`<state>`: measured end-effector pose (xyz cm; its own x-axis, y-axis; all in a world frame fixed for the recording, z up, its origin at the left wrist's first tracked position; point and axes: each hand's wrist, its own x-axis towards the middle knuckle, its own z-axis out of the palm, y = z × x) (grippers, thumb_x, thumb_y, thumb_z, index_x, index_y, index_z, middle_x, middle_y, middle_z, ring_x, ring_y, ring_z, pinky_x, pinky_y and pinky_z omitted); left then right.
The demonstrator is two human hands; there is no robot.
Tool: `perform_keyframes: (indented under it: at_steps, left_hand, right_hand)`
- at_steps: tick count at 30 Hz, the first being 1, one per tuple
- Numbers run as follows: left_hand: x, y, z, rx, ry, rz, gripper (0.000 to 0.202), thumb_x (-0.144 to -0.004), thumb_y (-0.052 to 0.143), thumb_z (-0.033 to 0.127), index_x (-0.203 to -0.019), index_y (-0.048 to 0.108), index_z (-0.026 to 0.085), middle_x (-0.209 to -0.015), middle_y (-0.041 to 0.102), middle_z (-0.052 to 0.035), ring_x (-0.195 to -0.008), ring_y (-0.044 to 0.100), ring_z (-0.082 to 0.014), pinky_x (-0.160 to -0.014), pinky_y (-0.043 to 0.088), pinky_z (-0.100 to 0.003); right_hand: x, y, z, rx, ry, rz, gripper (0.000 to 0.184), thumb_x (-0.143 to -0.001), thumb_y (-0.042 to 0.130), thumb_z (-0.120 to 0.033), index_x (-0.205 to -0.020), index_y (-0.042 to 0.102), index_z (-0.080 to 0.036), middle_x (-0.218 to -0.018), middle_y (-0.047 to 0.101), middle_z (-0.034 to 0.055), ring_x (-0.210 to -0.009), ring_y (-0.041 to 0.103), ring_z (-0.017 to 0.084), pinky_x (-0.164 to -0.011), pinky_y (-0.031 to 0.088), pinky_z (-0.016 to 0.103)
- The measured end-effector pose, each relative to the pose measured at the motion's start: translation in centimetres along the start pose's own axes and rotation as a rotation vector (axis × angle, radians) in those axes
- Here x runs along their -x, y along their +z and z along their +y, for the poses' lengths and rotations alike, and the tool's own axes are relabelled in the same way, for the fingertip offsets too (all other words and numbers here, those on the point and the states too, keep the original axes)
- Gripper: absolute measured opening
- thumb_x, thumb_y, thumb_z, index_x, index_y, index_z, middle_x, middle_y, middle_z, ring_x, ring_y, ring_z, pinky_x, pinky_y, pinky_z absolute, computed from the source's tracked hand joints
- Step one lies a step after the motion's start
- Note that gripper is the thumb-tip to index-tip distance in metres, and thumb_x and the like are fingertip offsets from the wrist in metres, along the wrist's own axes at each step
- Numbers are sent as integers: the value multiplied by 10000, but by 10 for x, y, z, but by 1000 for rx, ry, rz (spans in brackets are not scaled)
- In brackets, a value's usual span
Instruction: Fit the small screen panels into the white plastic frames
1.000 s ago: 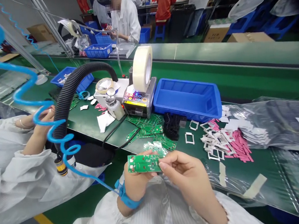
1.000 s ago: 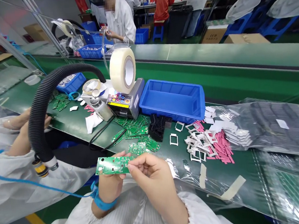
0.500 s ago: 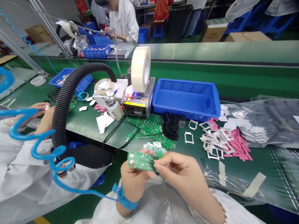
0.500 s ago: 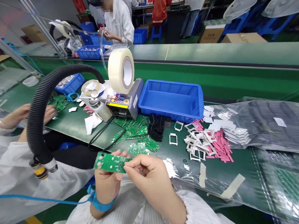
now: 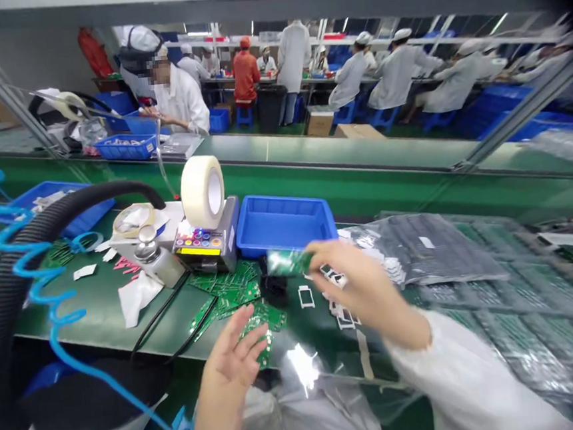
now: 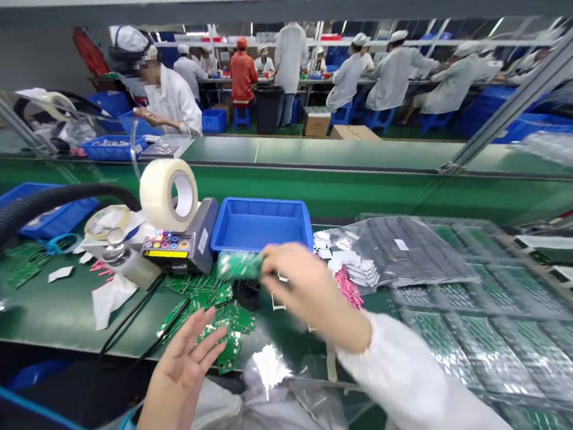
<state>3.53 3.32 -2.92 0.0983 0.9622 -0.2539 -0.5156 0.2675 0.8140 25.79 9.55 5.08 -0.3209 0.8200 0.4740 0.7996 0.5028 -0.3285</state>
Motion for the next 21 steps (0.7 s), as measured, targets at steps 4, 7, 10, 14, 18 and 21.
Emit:
perform_keyframes:
  at_steps: [4,7,10,14,18,21]
  left_hand:
    - [-3,-22,-4,-110,-58,225,334,-633,753,390,-923,724,228,-1092,694,-85,-920,664,-224,-826,548,-315]
    - [1,-42,-15,-155,-88,355,359,-548,795,416,-826,741,197,-930,741,-86,-847,682,-232,-790,561,-316]
    - [7,-51,-28,-235,-88,363,382,-509,807,434,-799,753,192,-901,755,-97,-849,687,-256,-797,560,-325]
    - [11,-43,-32,-271,-92,322,375,-569,758,488,-814,750,204,-900,757,-91,-864,684,-258,-836,540,-349]
    - [11,-31,-23,-445,-190,118,337,-670,670,515,-748,738,194,-745,743,-70,-766,676,-224,-778,532,-322]
    - [10,-26,-21,-600,-211,-57,324,-713,629,504,-682,722,195,-661,714,-60,-702,655,-208,-722,518,-301]
  right_hand:
    - [-50,-19,115,397,551,43,94,-859,552,-235,-916,588,-169,-1019,644,92,-1023,551,234,-872,447,374]
    - [-73,-3,185,445,690,-77,148,-868,565,-252,-944,604,-130,-955,637,79,-948,583,211,-828,477,387]
    - [-77,22,221,469,768,-208,245,-897,538,-322,-1072,577,-154,-1089,595,62,-945,590,177,-818,501,386]
    - [-82,33,230,475,831,-345,284,-899,537,-324,-1135,552,-167,-1145,574,73,-965,589,185,-816,511,388]
    - [-87,6,204,442,792,-416,272,-889,547,-343,-1072,588,-147,-1094,604,78,-948,595,190,-817,499,390]
    - [-65,-27,155,343,665,-442,292,-873,533,-434,-925,665,-180,-957,673,70,-859,621,191,-748,477,308]
